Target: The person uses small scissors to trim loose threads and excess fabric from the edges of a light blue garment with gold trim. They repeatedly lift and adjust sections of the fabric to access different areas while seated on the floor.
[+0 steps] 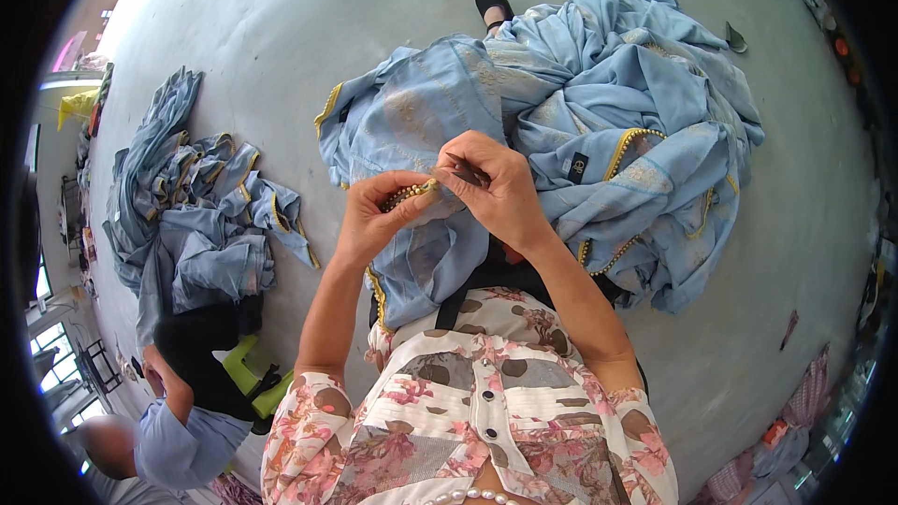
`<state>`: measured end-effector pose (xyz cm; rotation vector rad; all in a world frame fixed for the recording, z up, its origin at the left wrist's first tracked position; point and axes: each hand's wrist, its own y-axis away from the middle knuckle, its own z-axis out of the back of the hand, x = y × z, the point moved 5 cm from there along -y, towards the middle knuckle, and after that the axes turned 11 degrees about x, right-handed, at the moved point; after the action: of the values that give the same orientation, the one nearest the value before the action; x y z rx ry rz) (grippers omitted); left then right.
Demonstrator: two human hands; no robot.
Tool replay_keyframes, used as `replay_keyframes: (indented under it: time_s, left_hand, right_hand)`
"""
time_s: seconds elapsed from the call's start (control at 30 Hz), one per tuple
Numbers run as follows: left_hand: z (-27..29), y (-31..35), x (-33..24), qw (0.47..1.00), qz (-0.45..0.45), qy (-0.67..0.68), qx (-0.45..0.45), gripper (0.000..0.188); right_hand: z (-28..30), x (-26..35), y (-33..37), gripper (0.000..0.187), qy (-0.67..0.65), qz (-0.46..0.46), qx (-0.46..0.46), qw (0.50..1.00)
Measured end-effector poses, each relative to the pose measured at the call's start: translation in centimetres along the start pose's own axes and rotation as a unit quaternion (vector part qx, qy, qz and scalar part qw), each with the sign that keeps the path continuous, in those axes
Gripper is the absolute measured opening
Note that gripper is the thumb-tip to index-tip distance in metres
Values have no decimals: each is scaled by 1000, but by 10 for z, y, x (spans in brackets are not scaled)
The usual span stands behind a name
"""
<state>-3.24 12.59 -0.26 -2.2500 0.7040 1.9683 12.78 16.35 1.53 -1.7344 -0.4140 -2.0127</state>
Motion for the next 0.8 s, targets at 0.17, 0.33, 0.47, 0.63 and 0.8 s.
replay_keyframes:
  time_s: [0.17,0.33,0.47,0.63,0.8]
  left_hand:
    - [1,1,6,999,10,31,20,20]
    - [1,-2,6,998,14,31,51,21]
    - [3,-4,6,997,19,11,75,21]
    - [0,-5,8,993,54,18,107,21]
    - [-1,-8,11,990,78,16,120,22]
  right_hand:
    - [10,13,5,19,164,38,18,986]
    - [11,-6,17,25,17,-62,74,995]
    - [8,-6,13,24,-14,-67,106,992]
    - [6,-2,10,23,20,-55,114,992]
    - [6,-3,13,23,61,-47,82,994]
